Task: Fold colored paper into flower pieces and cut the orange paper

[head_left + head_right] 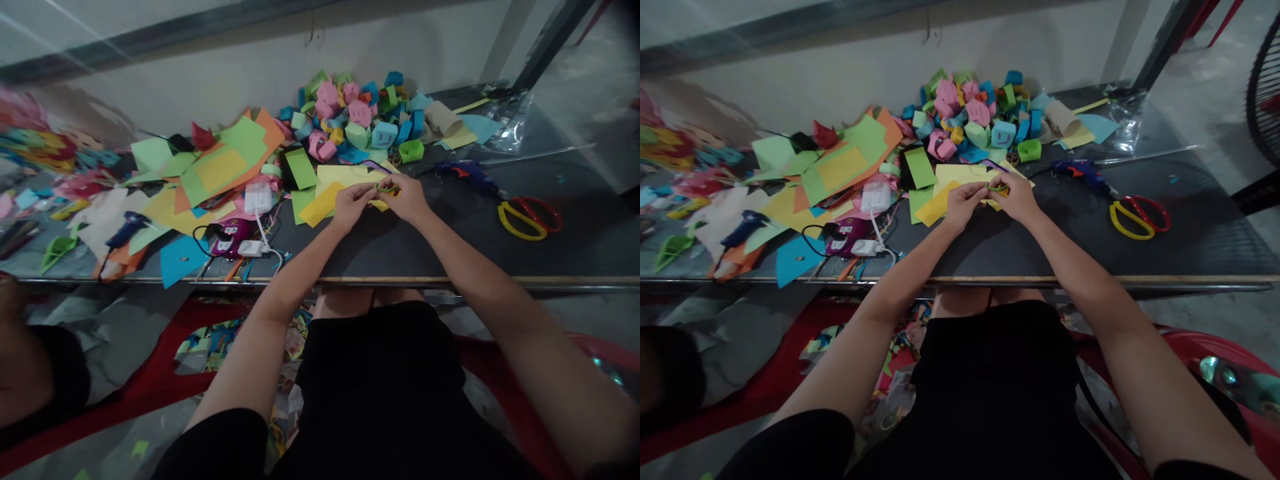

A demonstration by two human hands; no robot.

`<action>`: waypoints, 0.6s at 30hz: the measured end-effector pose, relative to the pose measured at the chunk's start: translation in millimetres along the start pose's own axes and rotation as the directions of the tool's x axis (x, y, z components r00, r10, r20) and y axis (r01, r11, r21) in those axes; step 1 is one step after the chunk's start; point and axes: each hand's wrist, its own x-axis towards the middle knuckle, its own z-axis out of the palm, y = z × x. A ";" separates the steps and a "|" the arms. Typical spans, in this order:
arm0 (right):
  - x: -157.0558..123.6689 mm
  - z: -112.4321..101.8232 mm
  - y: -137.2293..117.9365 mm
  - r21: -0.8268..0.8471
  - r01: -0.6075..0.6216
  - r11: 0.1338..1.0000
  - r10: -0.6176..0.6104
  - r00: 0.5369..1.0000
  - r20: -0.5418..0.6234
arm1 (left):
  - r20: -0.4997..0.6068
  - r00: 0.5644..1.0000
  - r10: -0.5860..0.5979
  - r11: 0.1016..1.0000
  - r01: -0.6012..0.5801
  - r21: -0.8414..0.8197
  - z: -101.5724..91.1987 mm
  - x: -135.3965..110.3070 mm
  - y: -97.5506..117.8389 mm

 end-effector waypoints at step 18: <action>-0.8 -4.4 -6.6 0.014 -0.074 0.997 0.075 0.994 -0.076 | -0.097 0.991 0.096 0.972 -0.072 0.223 1.5 -7.0 13.9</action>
